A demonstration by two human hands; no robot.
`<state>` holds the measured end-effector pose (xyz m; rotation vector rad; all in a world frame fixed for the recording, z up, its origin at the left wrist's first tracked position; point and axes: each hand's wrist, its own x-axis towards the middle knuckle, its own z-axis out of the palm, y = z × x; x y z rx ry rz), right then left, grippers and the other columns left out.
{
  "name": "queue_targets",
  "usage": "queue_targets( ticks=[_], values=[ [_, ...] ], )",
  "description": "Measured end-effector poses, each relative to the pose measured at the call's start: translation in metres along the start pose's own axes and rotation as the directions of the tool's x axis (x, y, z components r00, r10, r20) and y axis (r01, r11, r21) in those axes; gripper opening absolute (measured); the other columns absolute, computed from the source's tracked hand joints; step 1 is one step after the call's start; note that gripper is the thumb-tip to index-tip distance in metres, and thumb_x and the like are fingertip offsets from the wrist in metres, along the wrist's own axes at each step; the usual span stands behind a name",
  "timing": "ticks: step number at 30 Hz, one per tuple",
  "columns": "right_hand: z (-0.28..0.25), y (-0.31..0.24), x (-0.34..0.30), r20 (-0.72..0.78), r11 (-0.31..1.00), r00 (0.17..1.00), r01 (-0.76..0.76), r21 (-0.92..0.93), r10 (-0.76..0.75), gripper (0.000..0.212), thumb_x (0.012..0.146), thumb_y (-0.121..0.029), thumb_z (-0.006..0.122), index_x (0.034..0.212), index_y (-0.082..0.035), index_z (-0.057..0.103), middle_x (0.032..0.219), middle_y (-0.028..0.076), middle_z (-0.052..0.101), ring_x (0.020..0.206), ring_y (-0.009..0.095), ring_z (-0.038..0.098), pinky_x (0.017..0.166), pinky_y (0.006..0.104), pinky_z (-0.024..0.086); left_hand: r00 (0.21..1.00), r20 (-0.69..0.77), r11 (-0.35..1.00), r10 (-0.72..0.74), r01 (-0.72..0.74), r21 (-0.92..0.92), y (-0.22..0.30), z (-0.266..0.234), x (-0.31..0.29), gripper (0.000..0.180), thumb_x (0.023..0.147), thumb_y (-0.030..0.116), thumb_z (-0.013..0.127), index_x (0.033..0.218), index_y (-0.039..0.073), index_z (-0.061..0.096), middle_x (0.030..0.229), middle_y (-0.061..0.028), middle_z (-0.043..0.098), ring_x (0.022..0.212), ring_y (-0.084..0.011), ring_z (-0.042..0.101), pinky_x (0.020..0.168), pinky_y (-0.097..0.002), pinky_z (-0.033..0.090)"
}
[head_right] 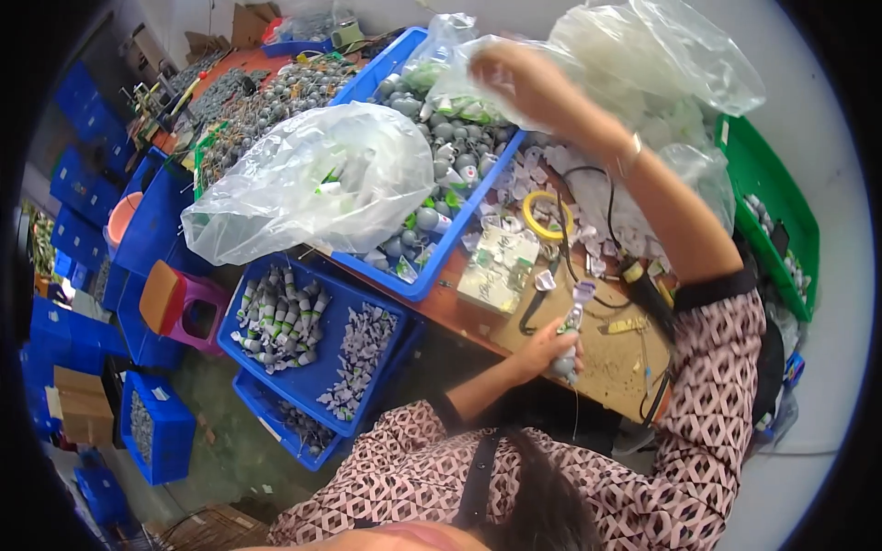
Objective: Assembling small electronic LED light bulb components by fitting internal parts into housings and using an electric screwdriver.
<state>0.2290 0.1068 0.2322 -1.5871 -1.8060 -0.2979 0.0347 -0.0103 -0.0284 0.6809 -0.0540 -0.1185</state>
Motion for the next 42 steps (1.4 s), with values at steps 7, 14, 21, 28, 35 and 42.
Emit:
queue_targets(
  ticks=[7, 14, 21, 28, 35, 42],
  values=[
    [-0.067, 0.341, 0.093, -0.544, 0.481, 0.802, -0.386, -0.788, -0.247, 0.034, 0.084, -0.026, 0.058, 0.108, -0.001, 0.054, 0.078, 0.007, 0.059, 0.072, 0.019, 0.056, 0.069, 0.0303, 0.047, 0.959, 0.269, 0.995, -0.091, 0.097, -0.012, -0.025, 0.041, 0.026, 0.037, 0.093, 0.03, 0.052, 0.116, 0.005, 0.038, 0.089, -0.0048, 0.054, 0.074, -0.0144, 0.062, 0.064, -0.0278, 0.051],
    [0.07, 0.192, 0.122, 0.216, 0.876, 0.85, -0.449, -0.177, 0.48, 0.051, 0.077, -0.047, 0.062, 0.094, 0.001, 0.064, 0.091, 0.01, 0.065, 0.086, 0.019, 0.06, 0.081, 0.0309, 0.044, 0.994, 0.094, 0.997, -0.053, 0.059, -0.052, -0.002, 0.004, 0.005, 0.048, 0.094, 0.028, 0.05, 0.132, 0.006, 0.03, 0.095, -0.0025, 0.054, 0.077, -0.0092, 0.058, 0.067, -0.0255, 0.052],
    [0.079, 0.16, 0.102, 0.382, 0.728, 0.782, -0.611, 0.31, 0.493, 0.039, 0.086, -0.03, 0.055, 0.101, 0.005, 0.061, 0.087, 0.006, 0.064, 0.079, 0.015, 0.058, 0.072, 0.0324, 0.044, 0.997, 0.079, 0.999, 0.021, -0.018, -0.042, -0.013, 0.002, 0.01, 0.05, 0.096, 0.027, 0.047, 0.136, 0.004, 0.027, 0.107, -0.0034, 0.054, 0.082, -0.0088, 0.058, 0.068, -0.0231, 0.051],
    [0.135, 0.174, 0.106, 0.225, 0.834, 0.948, -0.068, -0.548, 0.226, 0.013, 0.07, -0.008, 0.059, 0.078, 0.002, 0.063, 0.083, 0.022, 0.064, 0.082, 0.035, 0.064, 0.067, 0.0418, 0.051, 0.993, 0.069, 0.994, 0.099, -0.095, -0.06, -0.007, 0.008, 0.009, 0.036, 0.093, 0.035, 0.051, 0.11, 0.006, 0.038, 0.086, -0.0042, 0.052, 0.075, -0.0119, 0.061, 0.063, -0.026, 0.052],
    [0.141, 0.183, 0.092, 0.216, 0.819, 0.976, 0.101, -0.565, 0.028, 0.016, 0.073, -0.013, 0.055, 0.077, 0.0, 0.064, 0.082, 0.019, 0.065, 0.081, 0.033, 0.064, 0.072, 0.0401, 0.051, 0.986, 0.101, 0.988, 0.133, -0.124, -0.095, -0.008, 0.01, 0.012, 0.035, 0.093, 0.034, 0.051, 0.11, 0.007, 0.039, 0.088, -0.0037, 0.054, 0.075, -0.0112, 0.061, 0.067, -0.0257, 0.051],
    [0.08, 0.127, 0.064, 0.001, 0.94, 0.947, -0.319, -0.119, 0.322, 0.019, 0.082, -0.019, 0.059, 0.089, -0.002, 0.061, 0.076, 0.008, 0.061, 0.073, 0.022, 0.057, 0.066, 0.032, 0.044, 0.999, 0.047, 0.995, 0.011, -0.006, -0.104, 0.001, 0.016, -0.003, 0.029, 0.094, 0.027, 0.051, 0.112, 0.007, 0.039, 0.086, -0.0049, 0.055, 0.073, -0.0139, 0.061, 0.069, -0.0286, 0.051]
  ],
)
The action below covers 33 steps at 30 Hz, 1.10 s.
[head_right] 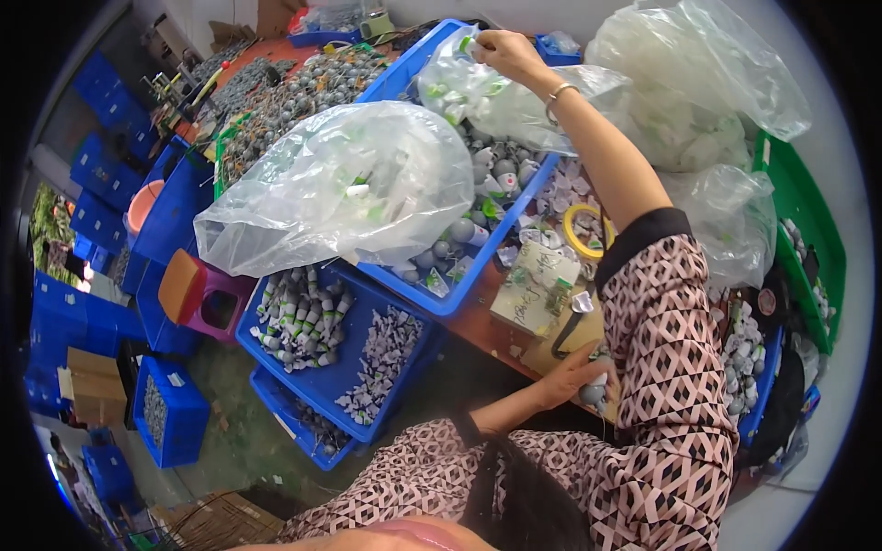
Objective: Assembling small electronic LED light bulb components by fitting internal parts into housings and using an electric screwdriver.
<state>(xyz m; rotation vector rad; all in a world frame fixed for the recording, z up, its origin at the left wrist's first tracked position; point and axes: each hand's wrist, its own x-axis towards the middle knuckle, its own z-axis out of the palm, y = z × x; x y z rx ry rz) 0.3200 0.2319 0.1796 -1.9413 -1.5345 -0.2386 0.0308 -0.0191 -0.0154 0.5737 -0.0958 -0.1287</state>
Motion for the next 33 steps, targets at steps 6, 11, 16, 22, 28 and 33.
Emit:
queue_targets(
  ticks=[6, 11, 16, 22, 28, 33],
  values=[
    [-0.082, -0.026, -0.11, 0.063, 0.802, 0.988, -0.153, 0.577, 0.143, 0.026, 0.09, -0.027, 0.057, 0.103, -0.005, 0.057, 0.078, -0.004, 0.054, 0.07, 0.004, 0.049, 0.063, 0.0205, 0.041, 0.981, -0.119, 0.909, 0.155, -0.094, 0.407, -0.064, -0.059, 0.021, 0.03, 0.093, 0.019, 0.049, 0.119, 0.005, 0.044, 0.091, -0.0058, 0.058, 0.077, -0.0163, 0.061, 0.07, -0.0304, 0.051],
    [-0.148, -0.033, -0.238, 0.394, 0.792, 0.888, -0.412, 0.45, 0.238, 0.019, 0.094, -0.023, 0.051, 0.103, -0.007, 0.056, 0.074, -0.005, 0.048, 0.069, 0.002, 0.045, 0.059, 0.0156, 0.038, 0.967, -0.236, 0.984, 0.1, -0.06, 0.17, 0.0, -0.009, 0.008, 0.03, 0.093, 0.02, 0.046, 0.119, 0.005, 0.042, 0.092, -0.0074, 0.057, 0.075, -0.019, 0.062, 0.069, -0.0335, 0.054],
    [-0.15, -0.075, -0.351, 0.794, 0.858, 0.428, -0.468, -0.214, 0.432, 0.012, 0.08, -0.011, 0.056, 0.087, -0.002, 0.058, 0.072, 0.008, 0.055, 0.069, 0.024, 0.054, 0.06, 0.0363, 0.043, 0.969, -0.185, 0.976, 0.162, -0.13, 0.177, 0.023, -0.003, -0.012, 0.039, 0.091, 0.03, 0.054, 0.115, 0.005, 0.036, 0.088, -0.0105, 0.056, 0.074, -0.0247, 0.064, 0.066, -0.0405, 0.056],
    [-0.093, -0.066, -0.493, 0.541, 0.906, 0.727, -0.353, -0.233, 0.423, 0.028, 0.074, -0.003, 0.059, 0.102, -0.006, 0.056, 0.089, 0.021, 0.057, 0.081, 0.038, 0.054, 0.07, 0.0452, 0.043, 0.962, -0.181, 0.901, 0.207, -0.116, 0.418, 0.005, 0.008, -0.027, 0.059, 0.09, 0.009, 0.049, 0.142, 0.003, 0.021, 0.087, -0.007, 0.059, 0.074, -0.0177, 0.06, 0.068, -0.0319, 0.052],
    [-0.094, -0.082, -0.502, 0.443, 0.907, 0.795, -0.316, -0.279, 0.414, 0.019, 0.078, -0.008, 0.058, 0.091, 0.002, 0.048, 0.075, 0.024, 0.054, 0.074, 0.041, 0.053, 0.062, 0.0474, 0.04, 0.96, -0.124, 0.937, 0.25, -0.208, 0.28, -0.01, 0.033, -0.043, 0.039, 0.091, 0.032, 0.055, 0.114, 0.005, 0.038, 0.084, -0.0056, 0.056, 0.071, -0.0137, 0.059, 0.061, -0.028, 0.051],
    [-0.082, -0.087, -0.489, 0.416, 0.964, 0.886, -0.106, -0.245, 0.203, 0.015, 0.075, -0.008, 0.059, 0.082, 0.001, 0.048, 0.071, 0.023, 0.053, 0.069, 0.039, 0.054, 0.061, 0.0467, 0.041, 0.957, -0.145, 0.933, 0.25, -0.198, 0.299, -0.01, 0.031, -0.037, 0.039, 0.09, 0.034, 0.057, 0.109, 0.005, 0.04, 0.083, -0.0048, 0.056, 0.071, -0.0128, 0.059, 0.062, -0.0275, 0.051]
  ],
)
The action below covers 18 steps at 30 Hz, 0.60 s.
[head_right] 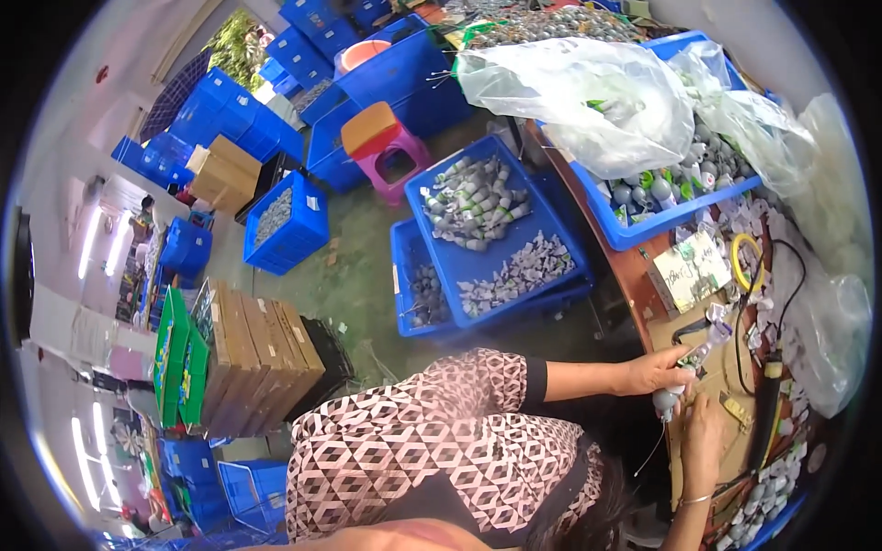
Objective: Assembling small electronic LED light bulb components by fitting internal parts into housings and using an electric screwdriver.
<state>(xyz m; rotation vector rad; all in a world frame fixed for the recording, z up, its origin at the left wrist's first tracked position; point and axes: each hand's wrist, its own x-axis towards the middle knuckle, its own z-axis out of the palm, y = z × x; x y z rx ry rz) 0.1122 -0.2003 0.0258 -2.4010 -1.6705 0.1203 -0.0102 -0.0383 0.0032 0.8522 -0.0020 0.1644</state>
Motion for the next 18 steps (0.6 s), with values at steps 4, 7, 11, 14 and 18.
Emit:
queue_targets(
  ticks=[4, 7, 11, 14, 18],
  values=[
    [-0.003, 0.02, -0.001, 0.039, 0.993, 0.997, -0.067, -0.1, 0.072, 0.018, 0.076, -0.017, 0.062, 0.075, -0.001, 0.053, 0.067, 0.02, 0.056, 0.063, 0.037, 0.056, 0.056, 0.046, 0.043, 0.999, -0.038, 0.995, 0.032, -0.028, 0.091, -0.005, -0.002, 0.019, 0.044, 0.091, 0.025, 0.054, 0.125, 0.003, 0.038, 0.083, -0.0047, 0.058, 0.073, -0.0125, 0.057, 0.065, -0.0285, 0.05],
    [0.006, 0.023, 0.008, 0.076, 0.99, 0.992, -0.093, -0.106, 0.101, 0.032, 0.08, -0.031, 0.063, 0.073, -0.001, 0.056, 0.07, 0.021, 0.058, 0.065, 0.037, 0.057, 0.056, 0.0453, 0.043, 0.993, -0.095, 0.957, 0.075, -0.045, 0.287, 0.016, -0.007, 0.016, 0.044, 0.087, 0.01, 0.05, 0.128, 0.002, 0.037, 0.077, -0.0085, 0.061, 0.067, -0.0156, 0.061, 0.061, -0.0317, 0.051],
    [-0.031, 0.021, 0.027, 0.05, 0.873, 0.961, -0.267, 0.409, 0.27, 0.027, 0.083, -0.025, 0.06, 0.082, 0.001, 0.057, 0.067, 0.011, 0.057, 0.066, 0.02, 0.057, 0.059, 0.0333, 0.044, 0.999, -0.05, 0.999, -0.023, 0.02, -0.048, 0.008, -0.009, 0.014, 0.036, 0.093, 0.024, 0.052, 0.118, 0.003, 0.036, 0.086, -0.0103, 0.059, 0.072, -0.0219, 0.064, 0.061, -0.0344, 0.056],
    [-0.043, 0.007, 0.025, 0.191, 0.369, 0.902, -0.341, 0.864, 0.387, 0.026, 0.087, -0.027, 0.059, 0.098, -0.003, 0.059, 0.086, 0.002, 0.061, 0.077, 0.009, 0.058, 0.062, 0.0219, 0.047, 0.996, -0.032, 0.996, -0.085, 0.086, 0.011, 0.004, -0.01, 0.016, 0.035, 0.094, 0.024, 0.051, 0.117, 0.004, 0.035, 0.091, -0.0103, 0.058, 0.073, -0.0225, 0.065, 0.059, -0.0325, 0.055],
    [-0.032, -0.005, 0.022, 0.134, 0.283, 0.897, -0.271, 0.92, 0.422, 0.024, 0.087, -0.025, 0.06, 0.097, -0.004, 0.059, 0.086, 0.002, 0.061, 0.076, 0.008, 0.057, 0.063, 0.0213, 0.047, 0.987, -0.01, 0.98, -0.159, 0.159, 0.122, 0.002, 0.002, 0.016, 0.032, 0.093, 0.025, 0.053, 0.113, 0.003, 0.041, 0.092, -0.0089, 0.058, 0.072, -0.0182, 0.064, 0.06, -0.0276, 0.054]
  ],
)
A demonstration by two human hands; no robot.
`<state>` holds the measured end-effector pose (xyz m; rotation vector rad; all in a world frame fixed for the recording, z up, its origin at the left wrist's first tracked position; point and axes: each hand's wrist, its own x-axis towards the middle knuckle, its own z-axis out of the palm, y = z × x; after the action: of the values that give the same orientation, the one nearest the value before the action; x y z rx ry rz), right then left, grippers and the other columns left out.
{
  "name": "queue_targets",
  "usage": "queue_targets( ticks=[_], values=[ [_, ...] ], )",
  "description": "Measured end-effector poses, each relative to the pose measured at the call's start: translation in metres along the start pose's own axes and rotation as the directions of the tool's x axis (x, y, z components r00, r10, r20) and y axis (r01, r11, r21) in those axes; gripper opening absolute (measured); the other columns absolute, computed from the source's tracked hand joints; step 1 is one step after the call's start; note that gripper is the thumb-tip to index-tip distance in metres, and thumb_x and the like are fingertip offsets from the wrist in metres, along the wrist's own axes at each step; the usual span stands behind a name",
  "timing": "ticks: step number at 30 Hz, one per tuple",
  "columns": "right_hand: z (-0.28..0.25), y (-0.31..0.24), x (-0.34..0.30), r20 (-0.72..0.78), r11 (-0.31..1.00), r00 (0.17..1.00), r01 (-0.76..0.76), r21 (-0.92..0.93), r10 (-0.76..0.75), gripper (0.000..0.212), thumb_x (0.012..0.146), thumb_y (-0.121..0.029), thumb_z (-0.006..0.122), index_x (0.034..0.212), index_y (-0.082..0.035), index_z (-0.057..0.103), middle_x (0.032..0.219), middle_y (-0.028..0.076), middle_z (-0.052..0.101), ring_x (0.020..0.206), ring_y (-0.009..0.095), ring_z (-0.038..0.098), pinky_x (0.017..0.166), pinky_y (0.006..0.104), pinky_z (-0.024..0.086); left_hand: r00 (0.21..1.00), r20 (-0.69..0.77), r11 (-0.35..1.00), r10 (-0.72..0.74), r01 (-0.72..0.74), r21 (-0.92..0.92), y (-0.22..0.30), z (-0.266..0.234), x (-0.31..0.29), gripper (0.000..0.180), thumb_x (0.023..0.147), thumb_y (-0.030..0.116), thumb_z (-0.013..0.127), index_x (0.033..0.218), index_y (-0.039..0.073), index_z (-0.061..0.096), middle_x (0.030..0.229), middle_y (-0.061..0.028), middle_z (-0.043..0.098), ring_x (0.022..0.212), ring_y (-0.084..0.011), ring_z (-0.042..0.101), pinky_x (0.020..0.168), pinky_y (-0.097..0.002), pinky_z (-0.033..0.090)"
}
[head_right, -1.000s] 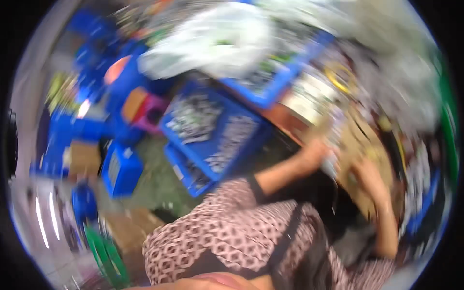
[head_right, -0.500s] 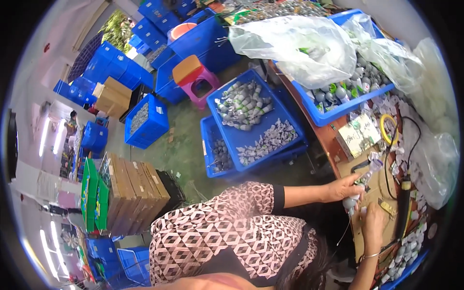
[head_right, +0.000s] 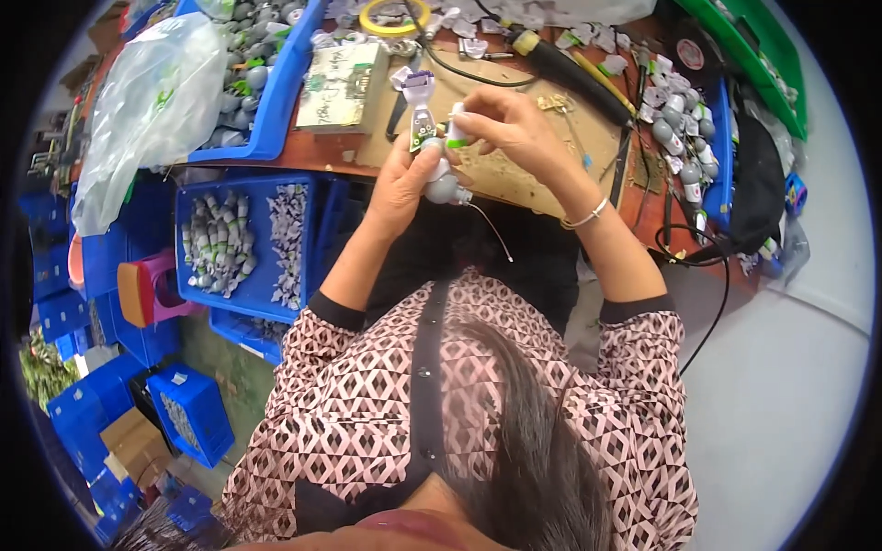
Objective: Assembling small electronic LED light bulb components by fitting internal parts into housings and using an electric screwdriver.
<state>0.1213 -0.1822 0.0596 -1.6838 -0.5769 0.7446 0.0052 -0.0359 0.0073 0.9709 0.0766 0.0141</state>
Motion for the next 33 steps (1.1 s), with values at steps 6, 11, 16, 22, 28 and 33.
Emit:
queue_targets(
  ticks=[6, 11, 16, 22, 28, 33],
  values=[
    [0.004, 0.001, -0.005, 0.047, 1.0, 0.999, 0.006, -0.015, -0.006, 0.026, 0.085, -0.026, 0.063, 0.097, -0.003, 0.062, 0.084, 0.0, 0.062, 0.075, 0.007, 0.056, 0.062, 0.0215, 0.046, 0.996, -0.021, 0.979, 0.089, -0.084, 0.187, -0.011, -0.003, 0.001, 0.035, 0.091, 0.023, 0.058, 0.115, 0.002, 0.044, 0.094, -0.0066, 0.059, 0.074, -0.0115, 0.062, 0.064, -0.0234, 0.052],
    [0.004, 0.004, -0.007, 0.032, 0.998, 0.999, 0.022, -0.052, -0.021, 0.025, 0.084, -0.026, 0.063, 0.094, -0.003, 0.063, 0.083, -0.001, 0.06, 0.073, 0.006, 0.054, 0.062, 0.0206, 0.045, 0.993, -0.024, 0.923, 0.117, -0.1, 0.372, -0.017, -0.008, 0.002, 0.045, 0.086, 0.032, 0.063, 0.117, 0.003, 0.046, 0.09, -0.0076, 0.06, 0.077, -0.0135, 0.063, 0.065, -0.0267, 0.05],
    [0.003, 0.011, -0.005, 0.033, 0.997, 0.999, 0.023, -0.08, -0.02, 0.024, 0.085, -0.026, 0.063, 0.094, -0.004, 0.063, 0.082, -0.002, 0.06, 0.072, 0.005, 0.053, 0.06, 0.0198, 0.044, 0.984, -0.039, 0.84, 0.171, -0.125, 0.528, -0.018, -0.007, 0.003, 0.053, 0.082, 0.039, 0.065, 0.117, 0.004, 0.046, 0.089, -0.0109, 0.061, 0.081, -0.0204, 0.062, 0.07, -0.0323, 0.048],
    [0.004, 0.016, -0.003, 0.013, 0.989, 0.999, 0.049, -0.139, -0.048, 0.023, 0.086, -0.026, 0.063, 0.092, -0.004, 0.063, 0.081, -0.003, 0.059, 0.071, 0.004, 0.052, 0.059, 0.0193, 0.043, 0.983, -0.052, 0.735, 0.176, -0.096, 0.671, -0.009, 0.0, 0.0, 0.05, 0.083, 0.037, 0.065, 0.115, 0.004, 0.045, 0.091, -0.0144, 0.061, 0.082, -0.0277, 0.062, 0.07, -0.0355, 0.047],
    [0.007, 0.014, -0.006, -0.005, 0.981, 0.999, 0.039, -0.188, -0.041, 0.023, 0.086, -0.025, 0.063, 0.089, -0.003, 0.062, 0.08, -0.003, 0.058, 0.07, 0.004, 0.051, 0.059, 0.0195, 0.043, 0.969, -0.037, 0.669, 0.244, -0.14, 0.73, -0.008, 0.004, -0.001, 0.047, 0.082, 0.035, 0.065, 0.112, 0.004, 0.045, 0.089, -0.0157, 0.06, 0.082, -0.0305, 0.061, 0.07, -0.0372, 0.047],
    [0.013, 0.013, -0.007, -0.038, 0.992, 0.999, 0.016, -0.127, -0.021, 0.023, 0.085, -0.025, 0.063, 0.088, -0.002, 0.061, 0.079, -0.003, 0.058, 0.069, 0.004, 0.05, 0.057, 0.0194, 0.043, 0.961, -0.018, 0.623, 0.275, -0.164, 0.765, -0.006, 0.005, -0.002, 0.047, 0.082, 0.033, 0.066, 0.112, 0.003, 0.045, 0.09, -0.0165, 0.059, 0.083, -0.0322, 0.06, 0.07, -0.0381, 0.047]
  ],
)
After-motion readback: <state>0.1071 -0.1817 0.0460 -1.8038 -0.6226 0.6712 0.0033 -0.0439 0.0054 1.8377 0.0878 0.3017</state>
